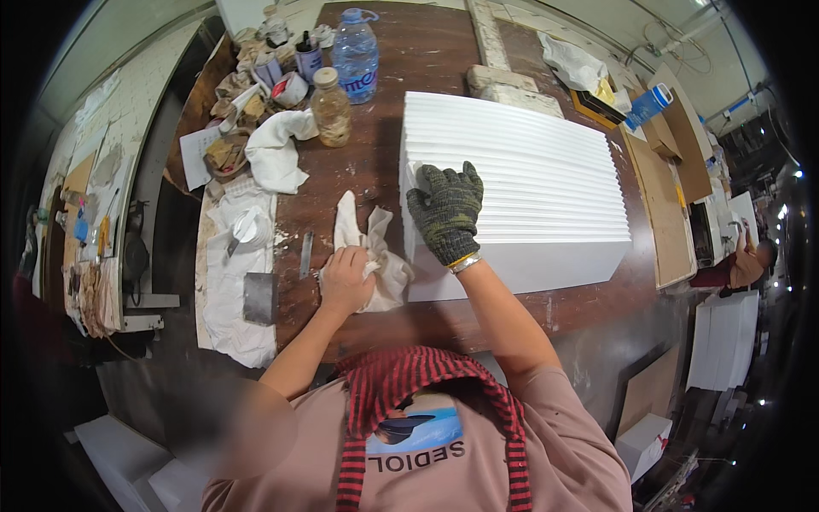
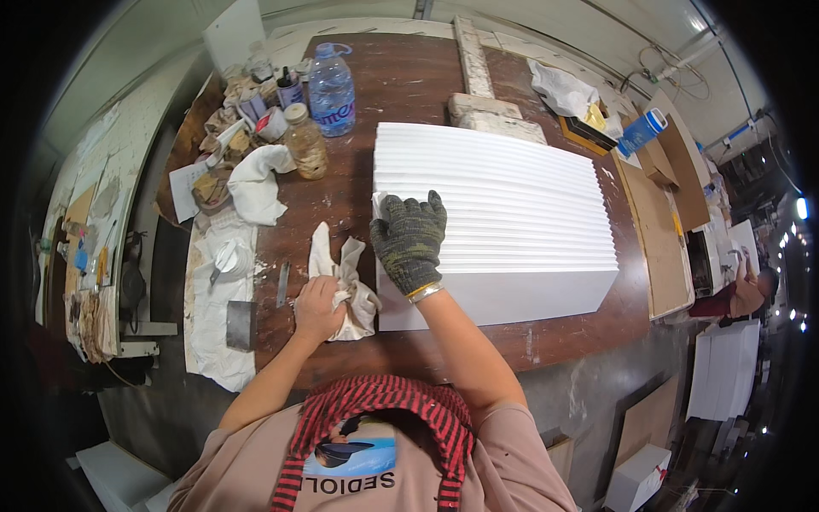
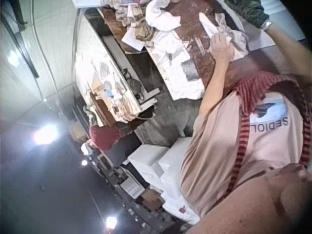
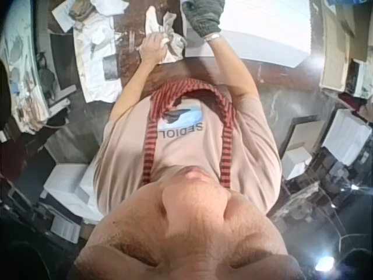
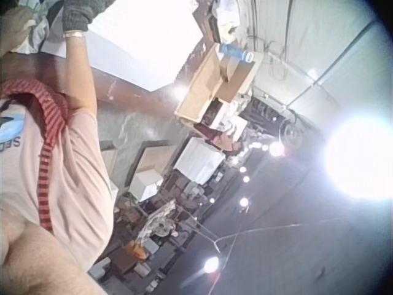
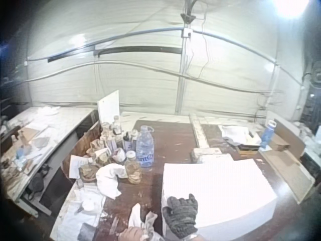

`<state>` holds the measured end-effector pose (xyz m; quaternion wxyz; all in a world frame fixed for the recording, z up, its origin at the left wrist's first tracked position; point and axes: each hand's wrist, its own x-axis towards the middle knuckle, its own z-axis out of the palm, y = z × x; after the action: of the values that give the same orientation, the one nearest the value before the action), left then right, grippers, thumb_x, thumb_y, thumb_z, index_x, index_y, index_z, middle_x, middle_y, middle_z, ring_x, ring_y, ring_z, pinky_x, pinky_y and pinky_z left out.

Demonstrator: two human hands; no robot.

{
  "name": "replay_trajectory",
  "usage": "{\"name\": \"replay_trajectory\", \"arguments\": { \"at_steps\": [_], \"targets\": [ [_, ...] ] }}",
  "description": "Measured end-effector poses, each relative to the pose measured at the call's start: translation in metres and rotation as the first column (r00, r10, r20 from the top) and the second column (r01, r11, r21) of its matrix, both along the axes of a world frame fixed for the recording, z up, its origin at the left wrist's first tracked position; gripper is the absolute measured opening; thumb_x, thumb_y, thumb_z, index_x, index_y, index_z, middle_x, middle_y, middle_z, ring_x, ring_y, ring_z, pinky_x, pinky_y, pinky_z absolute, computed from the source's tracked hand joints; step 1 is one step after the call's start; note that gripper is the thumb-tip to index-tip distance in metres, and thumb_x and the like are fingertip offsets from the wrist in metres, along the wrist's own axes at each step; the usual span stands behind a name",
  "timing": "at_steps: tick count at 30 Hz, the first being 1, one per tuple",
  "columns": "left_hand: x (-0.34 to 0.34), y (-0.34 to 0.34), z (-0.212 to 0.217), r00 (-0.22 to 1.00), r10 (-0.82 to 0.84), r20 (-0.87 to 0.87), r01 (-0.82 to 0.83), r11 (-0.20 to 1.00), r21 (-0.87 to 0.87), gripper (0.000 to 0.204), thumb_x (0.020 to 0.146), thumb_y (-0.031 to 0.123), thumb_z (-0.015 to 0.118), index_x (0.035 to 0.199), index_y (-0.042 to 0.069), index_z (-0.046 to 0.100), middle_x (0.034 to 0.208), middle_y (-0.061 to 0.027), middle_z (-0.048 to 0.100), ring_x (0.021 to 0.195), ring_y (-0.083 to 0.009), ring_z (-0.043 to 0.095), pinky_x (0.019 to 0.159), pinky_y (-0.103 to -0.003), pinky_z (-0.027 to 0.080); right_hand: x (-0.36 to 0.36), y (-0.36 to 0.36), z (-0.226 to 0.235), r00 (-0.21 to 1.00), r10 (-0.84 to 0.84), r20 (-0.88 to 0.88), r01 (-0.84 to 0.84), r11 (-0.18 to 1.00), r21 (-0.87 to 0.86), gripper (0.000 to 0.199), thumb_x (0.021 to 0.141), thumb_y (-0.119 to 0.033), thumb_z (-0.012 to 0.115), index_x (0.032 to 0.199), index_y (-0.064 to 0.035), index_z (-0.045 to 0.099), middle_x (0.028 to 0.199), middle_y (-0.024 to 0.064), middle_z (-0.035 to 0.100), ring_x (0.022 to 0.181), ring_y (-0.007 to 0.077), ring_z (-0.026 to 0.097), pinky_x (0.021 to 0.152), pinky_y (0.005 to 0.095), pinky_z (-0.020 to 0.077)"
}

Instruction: The person cleans a white corrugated foam panel on a workbench using a cloth and a small scraper. They wipe the surface and edges repeatedly, occasionally scraping off residue, and rotate the panel to access different sides.

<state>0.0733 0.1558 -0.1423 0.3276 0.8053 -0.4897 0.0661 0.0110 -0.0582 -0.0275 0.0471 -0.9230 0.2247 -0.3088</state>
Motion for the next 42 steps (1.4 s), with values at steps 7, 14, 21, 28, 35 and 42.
{"name": "replay_trajectory", "arguments": {
  "at_steps": [7,14,21,28,35,42],
  "targets": [
    [0.001,0.000,-0.003,1.000,0.009,-0.018,-0.008,1.000,0.019,0.032,0.067,0.013,0.069,0.096,0.004,0.058,0.099,-0.0131,0.060,0.094,-0.0348,0.059,0.081,-0.045,0.049,-0.074,-0.098,-0.021,0.973,-0.217,-0.077,0.217,0.976,-0.004,0.031,0.087,-0.031,0.063,0.111,-0.0127,0.070,0.093,0.0087,0.069,0.098,0.0261,0.063,0.111,0.0512,0.0340],
    [0.001,-0.003,0.000,0.999,0.024,-0.037,-0.022,0.999,0.043,0.031,0.068,0.013,0.068,0.096,0.003,0.058,0.098,-0.0136,0.060,0.092,-0.0357,0.058,0.079,-0.046,0.049,-0.174,-0.231,0.001,0.736,-0.655,-0.173,0.638,0.756,-0.148,0.032,0.087,-0.038,0.067,0.106,-0.0131,0.071,0.094,0.0086,0.072,0.090,0.0291,0.066,0.093,0.0477,0.0452],
    [0.004,-0.003,-0.005,0.999,0.034,-0.032,-0.031,0.996,0.087,0.036,0.067,0.012,0.069,0.100,0.002,0.058,0.100,-0.0149,0.060,0.093,-0.0373,0.058,0.080,-0.047,0.049,-0.016,-0.092,-0.020,0.961,0.135,0.242,-0.131,0.991,-0.030,0.036,0.087,-0.019,0.062,0.120,-0.0066,0.060,0.095,0.0113,0.062,0.095,0.0297,0.059,0.109,0.0529,0.0360],
    [0.003,0.002,-0.008,0.999,0.021,-0.035,-0.018,0.996,0.083,0.039,0.065,0.011,0.069,0.101,0.002,0.058,0.103,-0.0171,0.061,0.095,-0.0392,0.059,0.083,-0.048,0.048,0.015,-0.100,-0.002,0.981,0.184,-0.056,-0.179,0.979,0.096,0.014,0.078,-0.017,0.064,0.091,-0.0106,0.067,0.078,0.0115,0.064,0.084,0.0307,0.062,0.098,0.0496,0.0417],
    [0.003,0.001,-0.013,1.000,0.009,0.010,-0.010,0.998,0.063,0.032,0.063,0.009,0.066,0.093,0.002,0.055,0.102,-0.0174,0.061,0.093,-0.0395,0.059,0.082,-0.048,0.048,-0.124,-0.284,-0.013,0.961,-0.274,-0.037,0.277,0.948,0.159,0.017,0.084,-0.023,0.074,0.091,-0.0083,0.076,0.077,0.0106,0.071,0.070,0.0261,0.067,0.068,0.0372,0.0533],
    [0.002,0.000,-0.009,1.000,0.019,-0.006,-0.019,0.996,0.083,0.031,0.063,0.008,0.066,0.090,0.003,0.053,0.101,-0.0178,0.061,0.092,-0.0398,0.059,0.081,-0.049,0.047,-0.215,-0.403,-0.029,0.751,-0.658,-0.043,0.651,0.750,-0.118,0.027,0.083,-0.035,0.066,0.090,-0.0088,0.072,0.089,0.0184,0.071,0.086,0.0374,0.068,0.075,0.0471,0.0527]
  ]
}}
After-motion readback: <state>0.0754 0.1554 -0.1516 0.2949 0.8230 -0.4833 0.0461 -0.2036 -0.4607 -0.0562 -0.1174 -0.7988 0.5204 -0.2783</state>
